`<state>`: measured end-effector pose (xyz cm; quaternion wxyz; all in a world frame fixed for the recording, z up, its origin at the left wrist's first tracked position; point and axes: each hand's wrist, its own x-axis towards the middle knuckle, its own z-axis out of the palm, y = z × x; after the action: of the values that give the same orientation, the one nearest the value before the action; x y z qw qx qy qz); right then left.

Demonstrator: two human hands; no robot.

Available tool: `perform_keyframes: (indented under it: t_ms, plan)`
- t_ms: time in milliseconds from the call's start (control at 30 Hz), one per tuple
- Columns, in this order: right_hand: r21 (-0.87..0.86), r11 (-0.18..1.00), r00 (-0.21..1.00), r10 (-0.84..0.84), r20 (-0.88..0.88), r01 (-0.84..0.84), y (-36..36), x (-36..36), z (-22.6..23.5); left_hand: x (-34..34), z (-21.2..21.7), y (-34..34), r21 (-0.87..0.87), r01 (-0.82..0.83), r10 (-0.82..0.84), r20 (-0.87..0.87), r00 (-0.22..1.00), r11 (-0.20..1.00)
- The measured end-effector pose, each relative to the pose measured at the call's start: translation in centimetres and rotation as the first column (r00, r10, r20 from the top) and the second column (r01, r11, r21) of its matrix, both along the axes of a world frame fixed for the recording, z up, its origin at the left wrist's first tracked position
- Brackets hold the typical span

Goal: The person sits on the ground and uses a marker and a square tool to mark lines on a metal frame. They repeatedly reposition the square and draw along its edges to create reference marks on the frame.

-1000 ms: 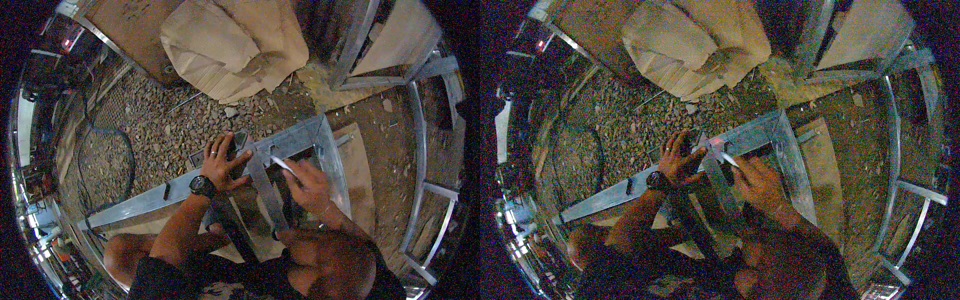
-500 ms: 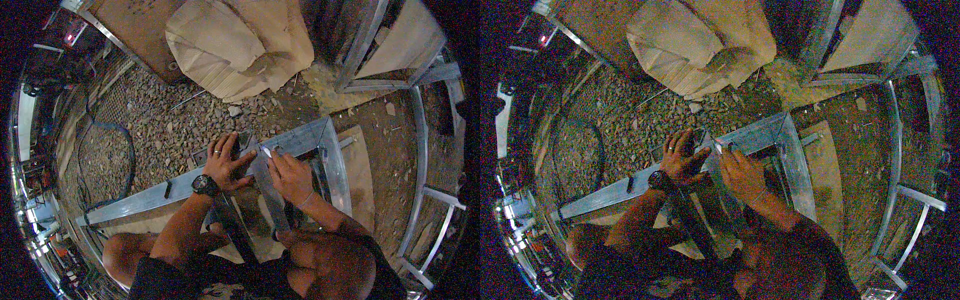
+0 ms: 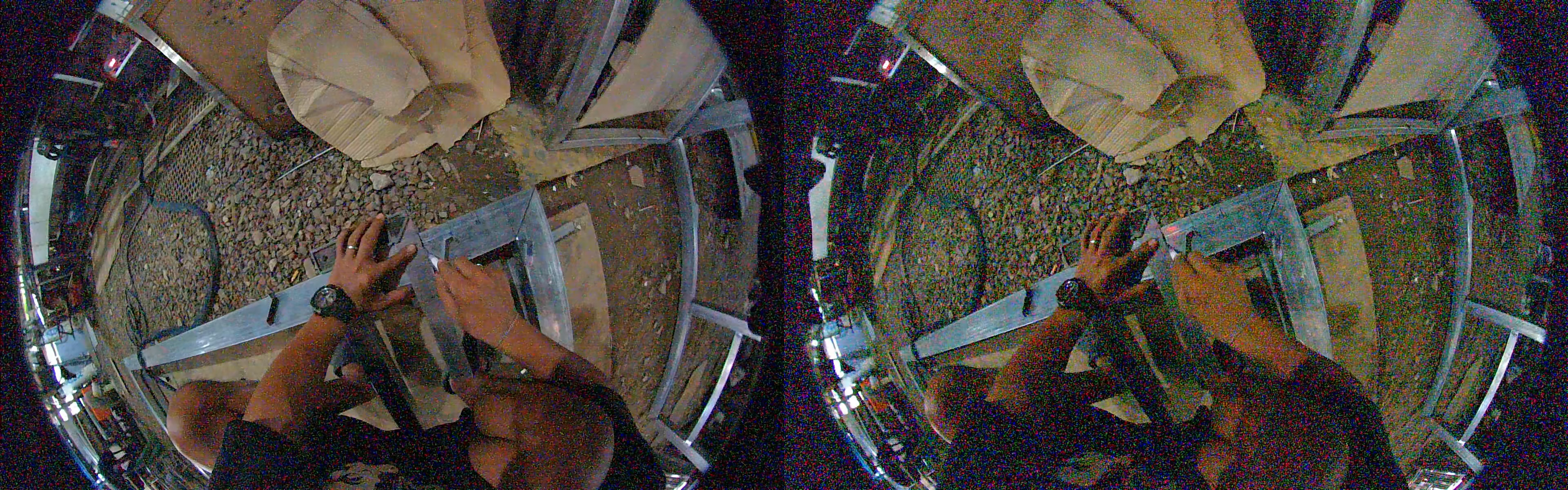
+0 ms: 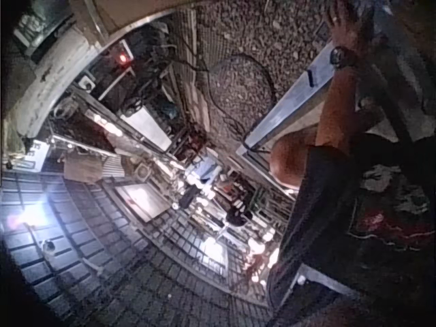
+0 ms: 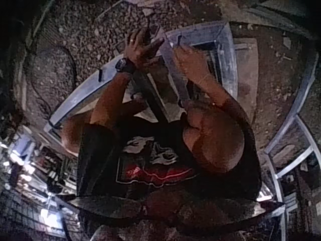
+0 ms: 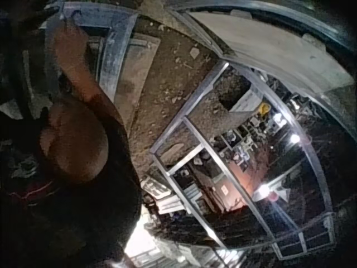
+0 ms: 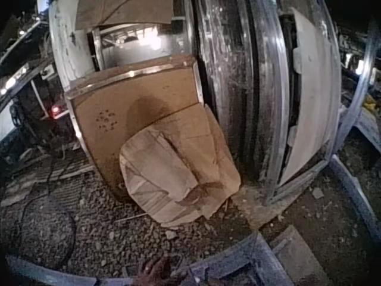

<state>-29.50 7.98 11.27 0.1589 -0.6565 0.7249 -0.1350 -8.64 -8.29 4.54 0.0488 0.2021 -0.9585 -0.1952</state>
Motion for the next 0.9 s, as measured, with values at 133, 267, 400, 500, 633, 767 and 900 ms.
perform_keyframes:
  t_ms: [133, 267, 400, 500, 633, 767, 900]
  plan:
    - [-0.033, 0.999, 0.999, 0.009, 0.038, -0.008, 0.5, 0.0, 0.2, 0.1, -0.1, 0.0, 0.003, -0.011, 0.011, -0.004, 1.000, 1.000]
    - [-0.033, 0.999, 1.000, -0.003, 0.014, 0.004, 0.6, 0.0, 0.4, -0.2, 0.2, 0.1, 0.020, -0.014, 0.014, 0.012, 1.000, 1.000]
    - [-0.057, 0.998, 1.000, -0.014, 0.021, 0.015, 0.5, -0.2, 1.3, -0.2, -0.2, 0.1, -0.004, -0.003, 0.003, -0.021, 1.000, 1.000]
    - [-0.159, 0.975, 0.988, -0.156, 0.023, 0.157, 0.8, -1.3, 2.6, -0.4, -0.1, 0.2, 0.027, -0.005, 0.006, -0.020, 1.000, 1.000]
    - [-0.240, 0.681, 0.715, -0.602, 0.354, 0.692, 4.4, -5.6, 1.4, 0.4, 0.2, 0.2, -0.023, -0.037, 0.038, 0.047, 0.998, 0.999]
    - [-0.135, 0.407, 0.425, -0.807, 0.410, 0.903, 11.3, -7.5, -0.9, -0.3, -0.4, 0.2, -0.023, -0.028, 0.028, 0.006, 1.000, 0.999]
    - [-0.319, 0.361, 0.458, -0.829, 0.321, 0.877, 16.2, -7.2, -6.9, -0.6, 0.0, 0.4, -0.025, -0.025, 0.026, 0.064, 0.998, 0.999]
